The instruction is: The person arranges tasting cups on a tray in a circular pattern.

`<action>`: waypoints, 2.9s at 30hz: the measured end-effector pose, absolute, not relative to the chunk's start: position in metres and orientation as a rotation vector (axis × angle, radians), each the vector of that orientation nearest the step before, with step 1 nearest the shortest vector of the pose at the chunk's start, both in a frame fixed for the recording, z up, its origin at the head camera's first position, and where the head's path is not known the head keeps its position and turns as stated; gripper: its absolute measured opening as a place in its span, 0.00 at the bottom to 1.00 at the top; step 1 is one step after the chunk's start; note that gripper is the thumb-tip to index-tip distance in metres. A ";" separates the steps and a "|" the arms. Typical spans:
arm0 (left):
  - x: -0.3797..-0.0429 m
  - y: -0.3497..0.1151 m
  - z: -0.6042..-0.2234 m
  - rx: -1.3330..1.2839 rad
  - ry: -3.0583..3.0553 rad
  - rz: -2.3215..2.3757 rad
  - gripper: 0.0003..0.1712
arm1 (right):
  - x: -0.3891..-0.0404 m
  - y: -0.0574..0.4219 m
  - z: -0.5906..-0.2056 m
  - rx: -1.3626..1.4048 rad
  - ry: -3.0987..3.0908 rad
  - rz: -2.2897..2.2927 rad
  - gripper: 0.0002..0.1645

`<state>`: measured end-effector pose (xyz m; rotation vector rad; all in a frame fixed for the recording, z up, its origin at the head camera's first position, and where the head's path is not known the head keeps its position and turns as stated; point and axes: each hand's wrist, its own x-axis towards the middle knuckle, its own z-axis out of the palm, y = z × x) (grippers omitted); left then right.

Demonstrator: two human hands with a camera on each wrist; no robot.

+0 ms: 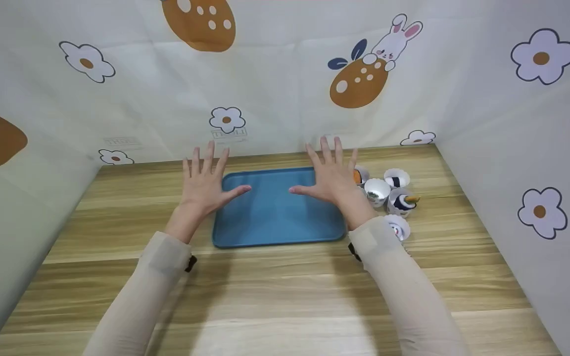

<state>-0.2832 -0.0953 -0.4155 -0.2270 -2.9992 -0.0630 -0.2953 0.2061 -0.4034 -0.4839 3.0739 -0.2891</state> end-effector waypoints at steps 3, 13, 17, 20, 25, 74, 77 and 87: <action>-0.282 -0.098 -0.415 -0.232 -3.000 -0.080 0.66 | -0.295 0.207 -0.403 -0.487 3.073 -0.297 0.71; -0.280 -0.104 -0.413 -0.237 -2.995 -0.115 0.66 | -0.295 0.209 -0.403 -0.497 3.079 -0.325 0.70; -0.279 -0.107 -0.413 -0.239 -2.989 -0.146 0.66 | -0.294 0.210 -0.403 -0.498 3.086 -0.328 0.70; -0.279 -0.108 -0.413 -0.231 -2.988 -0.140 0.66 | -0.294 0.211 -0.403 -0.498 3.086 -0.317 0.70; -0.278 -0.111 -0.415 -0.219 -2.994 -0.101 0.67 | -0.294 0.212 -0.403 -0.491 3.078 -0.324 0.70; -0.276 -0.146 -0.434 -0.264 -3.050 -0.074 0.67 | -0.291 0.227 -0.410 -0.464 3.029 -0.397 0.69; -0.276 -0.147 -0.435 -0.270 -3.064 -0.067 0.67 | -0.291 0.228 -0.411 -0.465 3.028 -0.392 0.69; -0.276 -0.150 -0.439 -0.285 -3.078 -0.065 0.66 | -0.291 0.230 -0.409 -0.464 3.031 -0.361 0.71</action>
